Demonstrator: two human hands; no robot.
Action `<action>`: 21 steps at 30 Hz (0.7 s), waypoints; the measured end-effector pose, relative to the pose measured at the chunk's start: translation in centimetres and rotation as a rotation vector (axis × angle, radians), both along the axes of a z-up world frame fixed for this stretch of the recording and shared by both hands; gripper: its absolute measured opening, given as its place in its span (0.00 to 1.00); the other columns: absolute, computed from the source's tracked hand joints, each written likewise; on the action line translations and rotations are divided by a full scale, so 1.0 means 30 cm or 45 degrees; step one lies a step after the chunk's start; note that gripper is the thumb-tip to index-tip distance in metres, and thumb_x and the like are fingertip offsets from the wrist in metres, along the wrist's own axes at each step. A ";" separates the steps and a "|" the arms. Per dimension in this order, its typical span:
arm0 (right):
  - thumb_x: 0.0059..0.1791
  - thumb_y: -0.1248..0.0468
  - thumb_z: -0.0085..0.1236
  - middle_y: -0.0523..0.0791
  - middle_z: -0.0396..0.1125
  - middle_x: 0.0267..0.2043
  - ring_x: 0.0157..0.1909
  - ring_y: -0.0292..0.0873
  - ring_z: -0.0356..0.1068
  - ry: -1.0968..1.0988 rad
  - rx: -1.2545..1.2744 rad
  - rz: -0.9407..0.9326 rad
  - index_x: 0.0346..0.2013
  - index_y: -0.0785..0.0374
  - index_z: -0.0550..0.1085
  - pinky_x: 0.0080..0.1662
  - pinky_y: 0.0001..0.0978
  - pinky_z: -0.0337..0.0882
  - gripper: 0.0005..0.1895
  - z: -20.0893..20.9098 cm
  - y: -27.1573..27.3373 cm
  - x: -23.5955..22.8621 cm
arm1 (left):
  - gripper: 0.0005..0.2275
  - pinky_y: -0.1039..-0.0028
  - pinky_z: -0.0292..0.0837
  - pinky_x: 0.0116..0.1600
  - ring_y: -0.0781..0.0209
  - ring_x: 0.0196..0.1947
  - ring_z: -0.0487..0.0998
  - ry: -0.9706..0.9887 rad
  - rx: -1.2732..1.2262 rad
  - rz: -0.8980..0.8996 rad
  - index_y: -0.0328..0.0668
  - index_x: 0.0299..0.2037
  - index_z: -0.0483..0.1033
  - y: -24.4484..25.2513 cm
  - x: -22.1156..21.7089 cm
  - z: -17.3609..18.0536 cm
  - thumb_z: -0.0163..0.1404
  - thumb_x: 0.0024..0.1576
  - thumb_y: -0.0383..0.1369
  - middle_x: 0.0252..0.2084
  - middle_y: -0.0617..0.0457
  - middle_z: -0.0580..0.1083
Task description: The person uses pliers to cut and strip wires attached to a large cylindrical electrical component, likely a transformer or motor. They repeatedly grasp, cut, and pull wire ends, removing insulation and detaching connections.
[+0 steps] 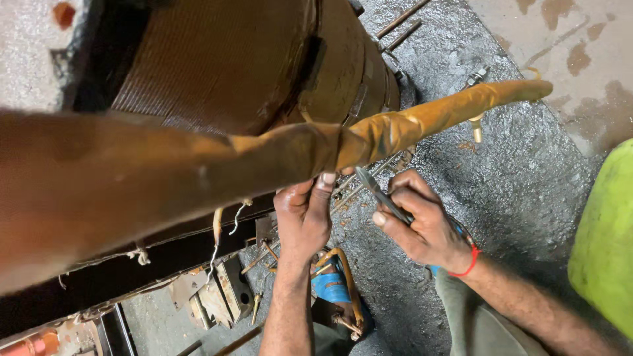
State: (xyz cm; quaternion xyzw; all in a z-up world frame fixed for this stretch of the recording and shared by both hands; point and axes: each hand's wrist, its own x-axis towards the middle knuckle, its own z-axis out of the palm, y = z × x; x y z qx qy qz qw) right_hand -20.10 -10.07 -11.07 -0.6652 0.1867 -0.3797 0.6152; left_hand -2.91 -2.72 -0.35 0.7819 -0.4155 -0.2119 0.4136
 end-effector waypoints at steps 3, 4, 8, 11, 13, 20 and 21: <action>0.47 0.66 0.65 0.49 0.64 0.37 0.39 0.48 0.68 0.166 -0.146 -0.229 0.33 0.68 0.72 0.43 0.37 0.67 0.09 0.032 0.001 0.056 | 0.06 0.77 0.75 0.54 0.68 0.45 0.78 0.109 -0.090 0.001 0.33 0.48 0.81 -0.013 0.031 0.014 0.54 0.64 0.26 0.43 0.54 0.81; 0.50 0.65 0.65 0.49 0.66 0.39 0.42 0.49 0.69 0.172 -0.172 -0.253 0.35 0.67 0.72 0.47 0.39 0.69 0.10 0.038 0.003 0.077 | 0.06 0.76 0.76 0.55 0.68 0.46 0.79 0.149 -0.080 0.003 0.34 0.48 0.81 -0.012 0.040 0.016 0.54 0.64 0.26 0.43 0.54 0.81; 0.49 0.65 0.64 0.51 0.65 0.44 0.50 0.57 0.66 0.169 -0.486 -0.350 0.42 0.69 0.71 0.65 0.58 0.65 0.14 0.042 0.013 0.144 | 0.06 0.75 0.76 0.54 0.66 0.45 0.80 0.127 -0.085 0.069 0.33 0.47 0.82 -0.002 0.053 0.012 0.55 0.63 0.25 0.43 0.53 0.81; 0.50 0.63 0.64 0.52 0.62 0.48 0.57 0.60 0.63 0.104 -0.434 -0.326 0.47 0.67 0.71 0.63 0.54 0.64 0.16 0.047 0.057 0.179 | 0.06 0.76 0.76 0.54 0.67 0.45 0.79 0.174 -0.123 0.089 0.33 0.48 0.81 0.022 0.050 0.019 0.55 0.64 0.25 0.43 0.52 0.81; 0.49 0.62 0.64 0.50 0.61 0.49 0.60 0.59 0.62 0.163 -0.492 -0.375 0.48 0.66 0.71 0.67 0.60 0.58 0.17 0.056 0.076 0.199 | 0.05 0.76 0.77 0.50 0.67 0.41 0.80 -0.064 -0.090 0.091 0.33 0.46 0.81 0.022 0.046 0.027 0.57 0.63 0.26 0.39 0.51 0.81; 0.51 0.52 0.60 0.51 0.59 0.51 0.61 0.59 0.59 0.273 -0.498 -0.429 0.50 0.64 0.72 0.69 0.64 0.54 0.21 0.066 0.097 0.170 | 0.10 0.75 0.77 0.53 0.65 0.45 0.81 -0.109 -0.190 0.128 0.30 0.53 0.79 0.013 -0.022 0.045 0.55 0.63 0.26 0.44 0.47 0.81; 0.52 0.51 0.59 0.50 0.59 0.50 0.61 0.59 0.59 0.273 -0.501 -0.430 0.51 0.64 0.72 0.69 0.64 0.54 0.22 0.062 0.092 0.161 | 0.11 0.76 0.77 0.53 0.65 0.45 0.81 -0.106 -0.183 0.114 0.30 0.54 0.79 0.012 -0.030 0.043 0.55 0.64 0.27 0.45 0.47 0.82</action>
